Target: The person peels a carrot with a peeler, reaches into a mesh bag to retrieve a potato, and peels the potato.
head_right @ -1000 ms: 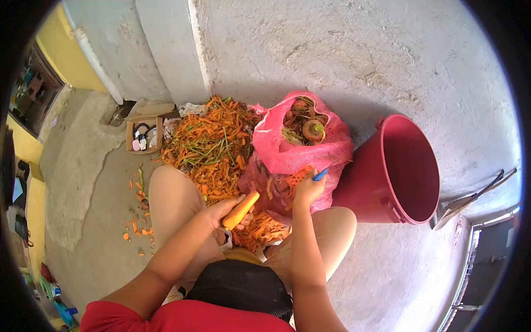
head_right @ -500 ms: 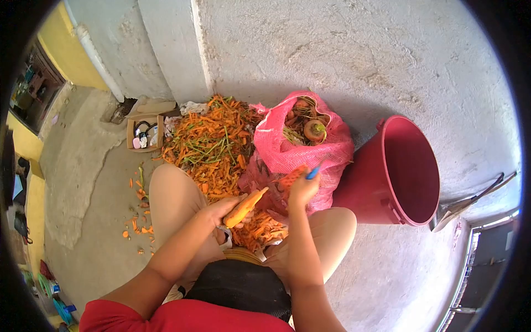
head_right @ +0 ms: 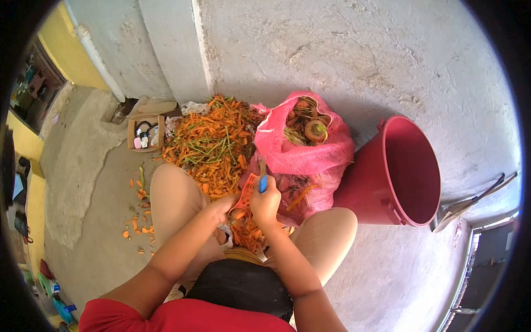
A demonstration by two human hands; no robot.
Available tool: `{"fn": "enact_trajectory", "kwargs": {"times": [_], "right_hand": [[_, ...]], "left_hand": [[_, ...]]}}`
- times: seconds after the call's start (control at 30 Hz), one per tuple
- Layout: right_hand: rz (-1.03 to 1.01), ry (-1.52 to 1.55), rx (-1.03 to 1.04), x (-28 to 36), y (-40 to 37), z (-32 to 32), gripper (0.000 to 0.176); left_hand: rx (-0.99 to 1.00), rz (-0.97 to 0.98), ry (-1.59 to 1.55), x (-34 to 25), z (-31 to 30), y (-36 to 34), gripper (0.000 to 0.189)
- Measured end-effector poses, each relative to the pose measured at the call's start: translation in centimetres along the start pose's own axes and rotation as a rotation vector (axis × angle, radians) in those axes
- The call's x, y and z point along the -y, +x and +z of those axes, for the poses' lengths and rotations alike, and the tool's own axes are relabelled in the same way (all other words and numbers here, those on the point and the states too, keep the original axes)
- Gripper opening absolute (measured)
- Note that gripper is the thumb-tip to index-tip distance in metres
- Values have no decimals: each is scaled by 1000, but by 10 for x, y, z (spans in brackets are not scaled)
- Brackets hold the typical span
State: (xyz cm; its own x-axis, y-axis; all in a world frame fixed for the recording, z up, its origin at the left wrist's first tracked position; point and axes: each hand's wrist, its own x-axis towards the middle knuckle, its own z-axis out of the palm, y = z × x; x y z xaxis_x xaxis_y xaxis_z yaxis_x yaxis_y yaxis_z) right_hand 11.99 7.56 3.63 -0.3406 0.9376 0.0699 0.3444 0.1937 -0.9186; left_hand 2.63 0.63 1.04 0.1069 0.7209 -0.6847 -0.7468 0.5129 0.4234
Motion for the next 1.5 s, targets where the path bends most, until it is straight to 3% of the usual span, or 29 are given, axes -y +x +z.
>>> {"fn": "enact_trajectory", "kwargs": {"times": [0.1, 0.13, 0.17, 0.2, 0.23, 0.27, 0.33, 0.37, 0.43, 0.5, 0.53, 0.6, 0.73, 0.83, 0.93, 1.07, 1.2, 1.37, 1.5], "right_hand": [[-135, -92, -188, -25, 17, 5, 14], [-93, -34, -293, -35, 33, -5, 15], [77, -247, -381, -64, 56, -17, 14], [218, 320, -348, -68, 67, -30, 17], [150, -151, -488, -104, 81, -42, 18], [153, -134, -500, -101, 80, -44, 18], [152, -107, -519, -95, 80, -53, 17], [36, 73, -524, -76, 72, -42, 17], [52, 295, -295, -64, 56, -25, 16], [-52, 315, -219, -32, 31, -10, 11], [24, 345, -156, -28, 22, -2, 10], [-11, 140, -97, -12, 10, -1, 12], [-108, -66, -358, -54, 49, -11, 18], [77, -68, -505, -81, 78, -35, 19], [105, 92, -439, -74, 72, -43, 17], [-132, 278, -235, -22, 31, -13, 11], [-36, 244, 38, 4, -2, -2, 10], [72, 33, 35, 7, -3, 1, 14], [-58, -98, -144, -23, 17, 9, 16]], "left_hand": [[48, -30, 119, -3, -3, 4, 38], [97, -62, 155, -1, -9, 3, 39], [146, -93, 192, 2, -13, 4, 41], [215, -99, 137, 4, -17, 3, 43], [283, -106, 83, 7, -21, 3, 44], [354, -115, 32, 7, -22, 3, 46], [250, -22, 23, 5, -19, 7, 47], [220, 9, 34, 6, -21, 12, 47], [177, 30, -25, 8, -22, 19, 47], [171, -4, 6, 4, -13, 8, 41], [171, -23, 25, 1, -10, 5, 38], [212, -53, 34, 2, -11, 5, 39], [419, -100, -22, 6, -23, 10, 40], [578, -115, -69, 2, -23, 7, 38], [236, -37, -74, 6, -18, 5, 38], [325, 26, -101, 2, -15, 11, 32], [42, 94, -66, -1, -3, 1, 29], [54, 49, -125, 7, -13, 14, 32], [78, 42, 15, 3, -20, 20, 37]]}}
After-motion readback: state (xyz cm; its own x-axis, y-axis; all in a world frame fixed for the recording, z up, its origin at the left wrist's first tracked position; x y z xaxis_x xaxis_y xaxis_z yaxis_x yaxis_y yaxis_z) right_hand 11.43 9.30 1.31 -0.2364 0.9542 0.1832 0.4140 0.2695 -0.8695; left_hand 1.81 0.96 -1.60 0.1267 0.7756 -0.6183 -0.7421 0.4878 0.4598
